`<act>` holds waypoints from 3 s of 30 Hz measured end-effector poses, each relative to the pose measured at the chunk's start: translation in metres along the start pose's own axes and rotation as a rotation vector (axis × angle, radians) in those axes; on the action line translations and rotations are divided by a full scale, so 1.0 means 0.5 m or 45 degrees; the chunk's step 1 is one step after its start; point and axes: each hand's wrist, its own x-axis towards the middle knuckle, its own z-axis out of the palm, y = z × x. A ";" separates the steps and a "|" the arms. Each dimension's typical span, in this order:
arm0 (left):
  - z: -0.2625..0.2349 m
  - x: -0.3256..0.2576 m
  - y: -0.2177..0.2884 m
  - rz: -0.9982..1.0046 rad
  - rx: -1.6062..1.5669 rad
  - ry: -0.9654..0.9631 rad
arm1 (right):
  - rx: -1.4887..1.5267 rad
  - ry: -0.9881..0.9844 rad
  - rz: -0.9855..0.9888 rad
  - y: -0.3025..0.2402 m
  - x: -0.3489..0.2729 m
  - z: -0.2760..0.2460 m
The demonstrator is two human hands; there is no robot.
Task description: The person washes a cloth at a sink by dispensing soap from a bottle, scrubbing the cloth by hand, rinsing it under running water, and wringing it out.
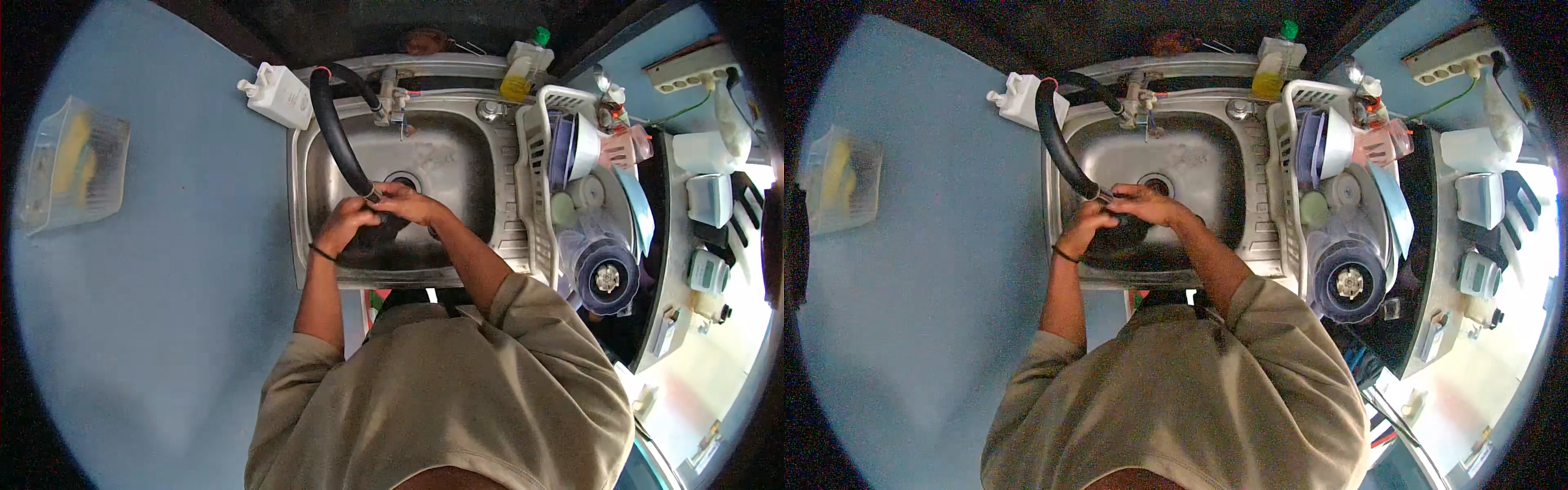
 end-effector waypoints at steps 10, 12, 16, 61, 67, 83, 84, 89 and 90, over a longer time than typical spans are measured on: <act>-0.059 -0.083 0.057 -0.420 0.918 -0.214 | -1.426 -0.119 -0.076 -0.104 -0.001 0.015; -0.069 -0.080 0.092 -0.523 0.997 -0.082 | -1.345 -0.094 -0.140 -0.105 0.005 0.008; -0.107 -0.121 0.108 -0.239 0.881 0.010 | -1.309 0.057 -0.178 -0.152 -0.001 0.005; -0.214 -0.180 0.170 0.098 0.719 1.421 | 0.554 0.393 -0.062 -0.007 -0.007 0.048; -0.205 -0.195 0.213 0.382 0.926 1.680 | 0.743 0.313 0.147 -0.041 -0.024 0.021; -0.178 -0.109 0.139 0.146 0.936 1.617 | 0.367 0.820 -0.044 -0.144 -0.145 -0.092; -0.174 -0.098 0.132 0.179 0.900 1.609 | 0.208 0.884 0.036 -0.153 -0.153 -0.097; -0.150 -0.058 0.095 0.057 0.815 1.515 | 0.263 0.951 -0.182 -0.184 -0.198 -0.121; -0.148 -0.052 0.077 0.023 0.780 1.502 | 0.117 1.013 -0.114 -0.218 -0.214 -0.103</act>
